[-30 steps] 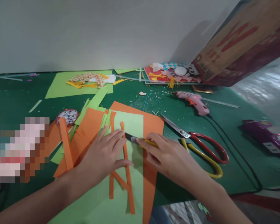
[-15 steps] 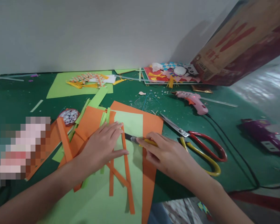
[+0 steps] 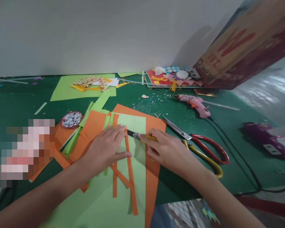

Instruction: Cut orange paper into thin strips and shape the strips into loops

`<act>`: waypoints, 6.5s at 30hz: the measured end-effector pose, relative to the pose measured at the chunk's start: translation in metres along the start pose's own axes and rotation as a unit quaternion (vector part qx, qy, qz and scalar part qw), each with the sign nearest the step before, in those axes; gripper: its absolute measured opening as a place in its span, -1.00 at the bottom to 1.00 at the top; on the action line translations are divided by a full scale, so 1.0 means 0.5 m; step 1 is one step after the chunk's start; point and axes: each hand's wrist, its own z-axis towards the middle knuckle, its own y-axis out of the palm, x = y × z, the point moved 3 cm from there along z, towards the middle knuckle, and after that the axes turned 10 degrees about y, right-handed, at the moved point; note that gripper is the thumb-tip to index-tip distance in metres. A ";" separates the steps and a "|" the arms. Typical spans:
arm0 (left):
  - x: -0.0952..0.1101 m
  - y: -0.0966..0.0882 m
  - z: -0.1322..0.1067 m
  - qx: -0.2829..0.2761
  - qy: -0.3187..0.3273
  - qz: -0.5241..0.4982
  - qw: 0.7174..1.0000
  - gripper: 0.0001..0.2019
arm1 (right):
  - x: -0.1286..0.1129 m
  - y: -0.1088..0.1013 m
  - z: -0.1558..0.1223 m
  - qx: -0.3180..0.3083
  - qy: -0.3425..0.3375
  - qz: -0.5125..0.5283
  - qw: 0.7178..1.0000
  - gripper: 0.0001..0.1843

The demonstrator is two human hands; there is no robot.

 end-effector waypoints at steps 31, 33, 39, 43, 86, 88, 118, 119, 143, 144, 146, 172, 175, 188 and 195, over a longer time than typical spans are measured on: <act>0.001 0.003 -0.001 0.010 0.013 0.024 1.000 -0.33 | 0.022 0.010 0.039 0.004 -0.036 -0.059 0.998 -0.61; 0.001 0.002 -0.001 0.010 0.014 0.025 1.000 -0.35 | 0.026 0.018 0.042 0.006 -0.021 -0.066 0.998 -0.62; 0.000 0.004 -0.006 0.019 0.013 0.009 1.000 -0.38 | 0.048 0.032 0.051 0.020 0.069 -0.106 0.992 -0.61; -0.001 0.005 -0.010 0.018 -0.006 -0.001 1.000 -0.39 | 0.028 0.006 0.035 0.062 0.043 -0.058 0.995 -0.66; -0.033 -0.050 -0.040 0.339 -0.201 -0.601 0.696 -0.60 | -0.087 -0.021 0.164 -0.018 0.141 0.398 0.906 -0.91; -0.044 -0.050 -0.040 0.352 -0.196 -0.609 0.683 -0.57 | -0.110 -0.005 0.150 -0.090 0.081 0.341 0.932 -0.92; -0.077 -0.098 -0.057 0.490 -0.188 -0.320 0.789 -0.90 | -0.118 0.030 0.133 -0.097 0.164 0.555 0.809 -0.53; -0.075 -0.095 -0.055 0.471 -0.203 -0.339 0.789 -0.88 | -0.117 0.030 0.133 -0.102 0.174 0.562 0.802 -0.53; -0.119 -0.076 -0.041 0.466 -0.290 -0.689 0.474 -0.79 | -0.100 0.021 0.144 -0.160 0.176 0.577 0.781 -0.52; -0.119 -0.077 -0.041 0.467 -0.289 -0.693 0.468 -0.79 | -0.095 0.019 0.146 -0.154 0.183 0.578 0.780 -0.53; -0.114 -0.079 -0.040 0.466 -0.285 -0.699 0.461 -0.79 | -0.085 0.017 0.149 -0.142 0.214 0.592 0.764 -0.55; -0.068 -0.079 -0.037 0.381 -0.227 -0.638 0.629 -0.80 | -0.104 0.045 0.138 -0.239 0.320 0.741 0.541 -0.53; -0.082 -0.083 -0.042 0.446 -0.246 -0.601 0.615 -0.81 | -0.120 0.046 0.130 -0.289 0.305 0.748 0.514 -0.56; -0.047 -0.092 -0.038 0.323 -0.162 -0.548 0.754 -0.83 | -0.133 0.052 0.133 -0.286 0.290 0.799 0.443 -0.57; -0.026 -0.096 -0.036 0.288 0.010 -0.389 0.875 -0.89 | -0.131 0.056 0.132 -0.285 0.291 0.799 0.442 -0.56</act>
